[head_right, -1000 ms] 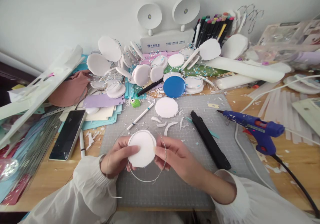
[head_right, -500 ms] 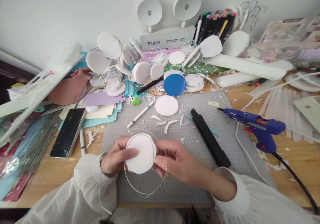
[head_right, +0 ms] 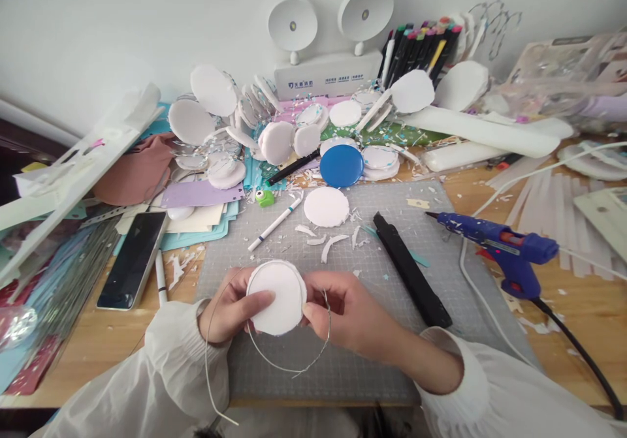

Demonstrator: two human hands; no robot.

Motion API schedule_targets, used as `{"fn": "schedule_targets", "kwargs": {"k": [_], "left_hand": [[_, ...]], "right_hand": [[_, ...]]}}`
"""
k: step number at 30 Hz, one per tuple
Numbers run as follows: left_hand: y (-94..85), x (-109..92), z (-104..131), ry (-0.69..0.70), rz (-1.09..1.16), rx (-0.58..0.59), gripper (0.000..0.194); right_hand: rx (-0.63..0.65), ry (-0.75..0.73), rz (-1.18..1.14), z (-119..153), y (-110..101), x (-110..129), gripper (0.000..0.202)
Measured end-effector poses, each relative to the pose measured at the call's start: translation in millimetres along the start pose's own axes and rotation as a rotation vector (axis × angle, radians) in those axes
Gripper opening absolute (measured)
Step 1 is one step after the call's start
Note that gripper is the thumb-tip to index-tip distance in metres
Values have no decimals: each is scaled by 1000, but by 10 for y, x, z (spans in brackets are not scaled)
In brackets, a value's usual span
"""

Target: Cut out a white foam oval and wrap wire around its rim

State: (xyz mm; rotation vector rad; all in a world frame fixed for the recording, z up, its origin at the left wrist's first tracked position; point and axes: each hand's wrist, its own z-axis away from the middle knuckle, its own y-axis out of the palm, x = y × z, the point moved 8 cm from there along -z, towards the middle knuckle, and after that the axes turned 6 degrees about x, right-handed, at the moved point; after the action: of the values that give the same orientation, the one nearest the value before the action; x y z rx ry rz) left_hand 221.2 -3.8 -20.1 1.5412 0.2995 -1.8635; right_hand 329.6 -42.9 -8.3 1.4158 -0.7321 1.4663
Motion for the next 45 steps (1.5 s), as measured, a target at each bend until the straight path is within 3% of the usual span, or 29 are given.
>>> {"fn": "schedule_targets", "kwargs": {"k": [8, 13, 17, 22, 26, 35, 37, 40, 43, 45], "left_hand": [[-45, 0, -4, 21, -32, -37, 45], [-22, -18, 7, 23, 1, 24, 46], [58, -8, -12, 13, 36, 109, 41], [-132, -129, -90, 197, 394, -68, 38], [-272, -186, -93, 280, 438, -198, 17], [-150, -91, -91, 197, 416, -182, 37], [-142, -108, -82, 245, 363, -162, 45], [-68, -177, -50, 349, 278, -44, 38], [62, -185, -23, 326, 251, 115, 56], [101, -191, -7, 298, 231, 152, 57]], "right_hand": [[-47, 76, 42, 28, -51, -121, 17], [69, 61, -191, 16, 46, -116, 23], [12, 70, -37, 24, 4, -100, 32], [-142, -1, -88, 45, -155, -84, 30], [-176, -15, -102, 64, -187, -86, 29], [-167, 2, -137, 86, -160, -63, 33], [-158, 31, -151, 77, -145, -67, 34], [-148, 79, -183, 65, -121, -95, 36], [-106, 67, -202, 59, -79, -99, 38], [-75, 50, -189, 60, -52, -96, 38]]}}
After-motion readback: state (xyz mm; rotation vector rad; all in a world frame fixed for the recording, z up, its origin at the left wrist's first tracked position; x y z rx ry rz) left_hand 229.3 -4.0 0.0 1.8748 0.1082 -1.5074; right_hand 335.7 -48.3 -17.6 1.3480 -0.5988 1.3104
